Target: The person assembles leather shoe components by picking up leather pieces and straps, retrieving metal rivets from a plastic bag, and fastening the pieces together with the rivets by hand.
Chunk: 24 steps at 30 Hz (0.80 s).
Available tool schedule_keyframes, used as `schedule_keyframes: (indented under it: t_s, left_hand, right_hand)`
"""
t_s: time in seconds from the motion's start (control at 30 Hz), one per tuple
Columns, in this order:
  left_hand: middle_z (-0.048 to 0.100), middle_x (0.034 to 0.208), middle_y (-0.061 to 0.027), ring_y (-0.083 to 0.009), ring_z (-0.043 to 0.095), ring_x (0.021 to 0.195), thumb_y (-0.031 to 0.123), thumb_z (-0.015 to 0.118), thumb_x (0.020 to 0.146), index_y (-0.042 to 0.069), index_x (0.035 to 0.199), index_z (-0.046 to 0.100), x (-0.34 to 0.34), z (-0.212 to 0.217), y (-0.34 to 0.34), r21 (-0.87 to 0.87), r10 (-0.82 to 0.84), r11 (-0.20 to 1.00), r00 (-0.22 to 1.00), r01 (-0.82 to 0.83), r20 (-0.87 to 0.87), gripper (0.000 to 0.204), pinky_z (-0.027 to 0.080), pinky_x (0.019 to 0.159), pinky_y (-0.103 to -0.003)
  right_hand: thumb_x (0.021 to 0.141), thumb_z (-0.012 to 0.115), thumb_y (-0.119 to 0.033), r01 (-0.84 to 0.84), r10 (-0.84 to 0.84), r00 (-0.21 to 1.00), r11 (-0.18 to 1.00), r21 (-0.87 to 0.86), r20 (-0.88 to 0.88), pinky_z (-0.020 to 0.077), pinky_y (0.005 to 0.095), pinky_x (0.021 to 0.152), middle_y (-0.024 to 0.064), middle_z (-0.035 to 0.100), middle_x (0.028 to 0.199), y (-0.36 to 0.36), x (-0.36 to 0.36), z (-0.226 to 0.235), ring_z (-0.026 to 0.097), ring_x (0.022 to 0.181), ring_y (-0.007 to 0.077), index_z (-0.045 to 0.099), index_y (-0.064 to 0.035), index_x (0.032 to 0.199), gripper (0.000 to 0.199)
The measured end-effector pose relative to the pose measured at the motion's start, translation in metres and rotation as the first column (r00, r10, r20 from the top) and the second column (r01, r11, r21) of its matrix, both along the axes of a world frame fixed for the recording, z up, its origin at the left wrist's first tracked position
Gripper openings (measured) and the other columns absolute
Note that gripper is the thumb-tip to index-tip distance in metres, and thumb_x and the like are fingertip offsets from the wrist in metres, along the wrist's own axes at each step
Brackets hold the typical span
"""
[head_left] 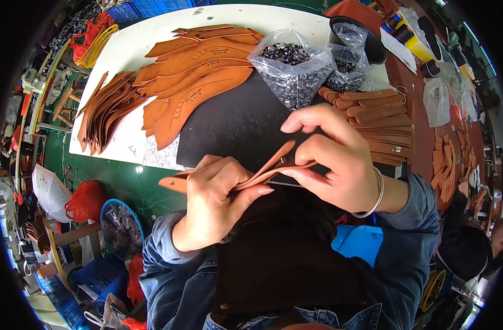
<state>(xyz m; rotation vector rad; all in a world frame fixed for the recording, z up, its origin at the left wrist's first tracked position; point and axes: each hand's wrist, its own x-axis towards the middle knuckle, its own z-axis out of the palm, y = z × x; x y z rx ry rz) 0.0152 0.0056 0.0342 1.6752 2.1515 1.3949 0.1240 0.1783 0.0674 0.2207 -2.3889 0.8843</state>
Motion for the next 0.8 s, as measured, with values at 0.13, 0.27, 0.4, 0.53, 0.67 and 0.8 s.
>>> schedule_keyframes:
  t_s: [0.13,0.27,0.4,0.53,0.67,0.8]
  left_hand:
    - [0.054,0.058,-0.0037,-0.0225,0.052,0.055,0.024,0.076,0.065,0.007,0.062,0.049,0.001,-0.002,-0.003,-0.004,0.001,1.0,1.0,-0.001,0.014,0.032,0.038,0.055,-0.033]
    - [0.055,0.061,-0.005,-0.0236,0.053,0.057,0.025,0.074,0.068,0.006,0.065,0.051,0.001,0.001,-0.005,-0.08,-0.026,0.996,0.999,0.027,0.02,0.03,0.039,0.057,-0.033]
    - [0.057,0.071,-0.0098,-0.0257,0.057,0.064,0.019,0.072,0.073,0.002,0.085,0.056,0.004,-0.011,0.001,-0.02,0.018,1.0,0.956,-0.013,0.294,0.026,0.045,0.061,-0.033]
    - [0.058,0.075,-0.0091,-0.0185,0.057,0.065,0.008,0.069,0.077,0.002,0.085,0.055,-0.003,-0.01,-0.001,0.003,0.012,1.0,0.936,-0.014,0.352,0.017,0.045,0.059,-0.028]
    - [0.058,0.074,-0.0084,-0.0163,0.056,0.063,0.006,0.067,0.078,0.001,0.085,0.054,-0.012,-0.013,-0.008,-0.04,0.028,0.999,0.929,-0.015,0.368,0.015,0.045,0.058,-0.027]
    - [0.058,0.073,-0.0081,-0.0136,0.056,0.06,0.005,0.065,0.08,0.001,0.086,0.053,-0.014,-0.011,-0.009,-0.013,-0.03,0.999,0.916,0.038,0.4,0.013,0.044,0.055,-0.025]
  right_hand:
    - [0.064,0.073,0.002,-0.063,0.068,0.996,0.994,-0.085,0.055,0.0457,0.0248,0.054,0.0122,0.056,0.088,-0.003,0.006,-0.003,0.057,0.069,0.0182,0.048,-0.0038,0.065,0.026]
    - [0.066,0.07,0.007,-0.106,0.106,0.994,0.994,0.005,-0.02,0.0433,0.0264,0.047,0.0113,0.055,0.082,-0.004,0.003,-0.005,0.055,0.06,0.0175,0.049,-0.0028,0.071,0.023]
    - [0.072,0.061,-0.007,-0.132,0.141,0.983,0.988,0.083,-0.115,0.0429,0.0322,0.047,0.0058,0.049,0.074,-0.007,-0.013,-0.023,0.054,0.059,0.0229,0.049,-0.0059,0.081,0.016]
    - [0.078,0.062,-0.015,-0.281,0.277,0.932,0.96,-0.017,0.236,0.0449,0.0326,0.054,0.0125,0.057,0.065,0.008,-0.036,-0.01,0.059,0.06,0.0254,0.055,-0.0057,0.083,0.013]
    - [0.082,0.059,-0.016,0.104,-0.197,0.959,0.914,0.393,0.204,0.0487,0.0372,0.065,0.0141,0.064,0.08,0.066,-0.088,-0.008,0.062,0.073,0.0302,0.064,-0.0025,0.088,0.016]
    - [0.08,0.057,-0.014,0.133,-0.46,0.835,0.701,0.7,0.303,0.049,0.0393,0.07,0.0141,0.063,0.082,0.108,-0.119,-0.039,0.062,0.077,0.0302,0.063,-0.0043,0.088,0.014]
